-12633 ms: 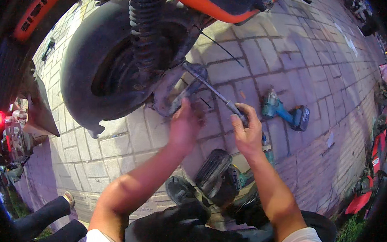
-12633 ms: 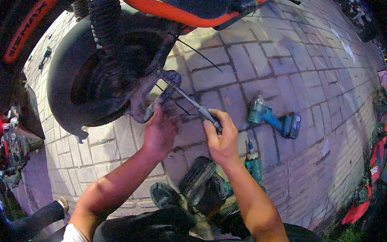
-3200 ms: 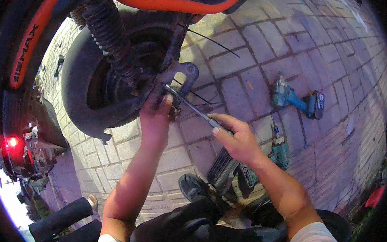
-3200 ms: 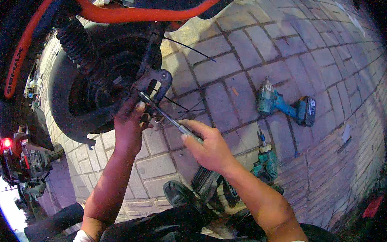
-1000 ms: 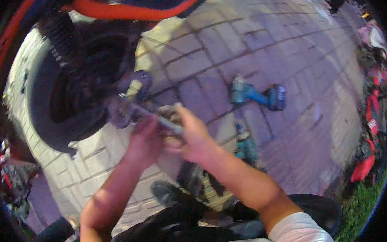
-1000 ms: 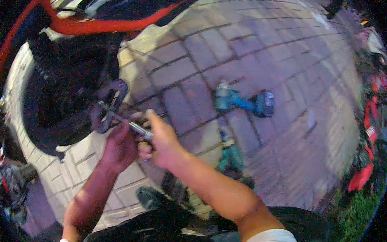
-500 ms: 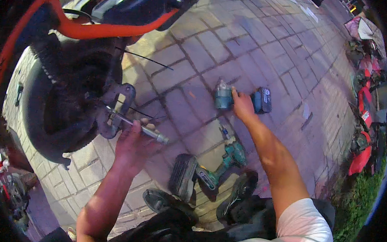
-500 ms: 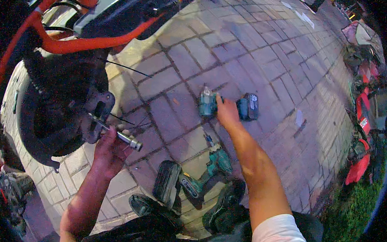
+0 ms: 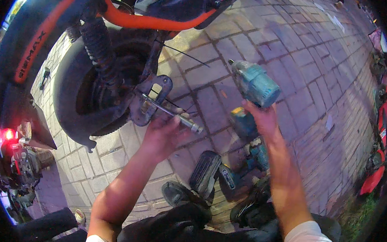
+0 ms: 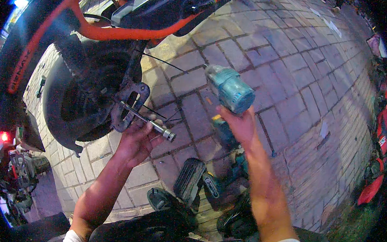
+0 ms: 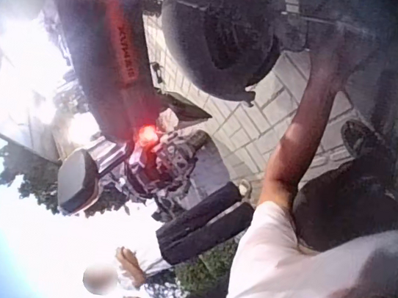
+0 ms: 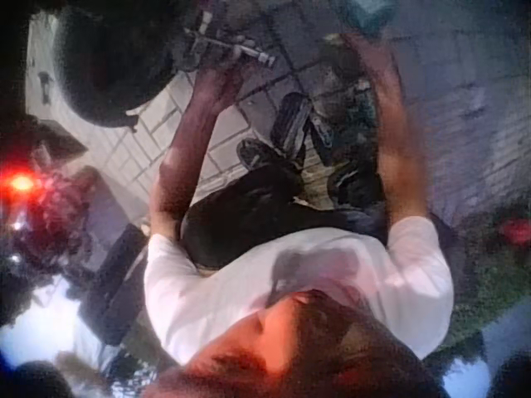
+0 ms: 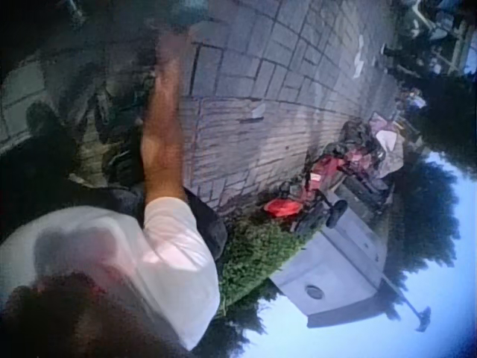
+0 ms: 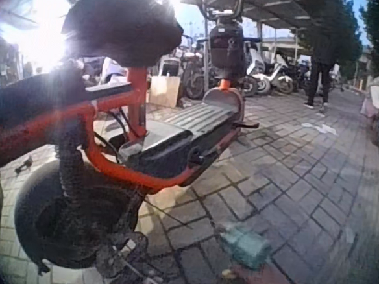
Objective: The person kneels beside a red scooter and works on the rear wheel area. They use a wrench to tighten a bolt on the brake assembly and then use a cordless impact driver to fasten screws on the rear fender and mudguard.
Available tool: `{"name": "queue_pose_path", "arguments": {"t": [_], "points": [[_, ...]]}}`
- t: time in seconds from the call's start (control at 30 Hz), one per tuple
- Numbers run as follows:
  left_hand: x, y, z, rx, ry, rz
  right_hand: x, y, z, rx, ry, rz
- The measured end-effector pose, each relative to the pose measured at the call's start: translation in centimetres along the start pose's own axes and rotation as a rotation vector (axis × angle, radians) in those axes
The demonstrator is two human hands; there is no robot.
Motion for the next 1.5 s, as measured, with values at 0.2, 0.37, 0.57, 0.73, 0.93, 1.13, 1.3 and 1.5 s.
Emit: {"name": "queue_pose_path", "arguments": {"t": [0.2, 0.37, 0.57, 0.73, 0.93, 1.13, 1.3, 1.5], "points": [[-0.7, -0.1, 0.5, 0.024, -0.016, 0.012, 7.6, -9.5, 1.9, 0.358, 0.608, -0.181], [0.0, 0.5, -0.3, -0.002, -0.058, 0.025, 9.9, -16.1, 7.7, 0.519, 0.608, -0.218], [-0.2, 0.4, 0.4, 0.012, -0.039, 0.037, 11.0, -16.0, 7.9, 0.504, 0.468, -0.227], [-0.2, 0.4, 0.3, 0.034, -0.036, 0.025, 9.5, -15.1, 5.5, 0.508, 0.337, -0.240], [-0.3, 0.2, 0.3, 0.021, -0.088, 0.043, 8.6, -15.6, 6.5, 0.556, 0.198, -0.225], [0.2, 0.0, 0.4, 0.025, -0.066, 0.056, 10.3, -16.1, 7.1, 0.618, 0.403, -0.268], [-1.0, 0.3, -0.4, 0.005, -0.070, 0.050, 10.6, -15.9, 6.4, 0.576, 0.348, -0.293], [-0.4, 0.2, -0.7, -0.049, -0.066, 0.036, 10.9, -16.7, 8.2, 0.674, 0.335, -0.330]]}}
Point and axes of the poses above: each hand's wrist, its own y-axis towards the middle knuckle, its own x-axis out of the palm, z = x × y, the point moved 10 cm from there along y, towards the middle knuckle
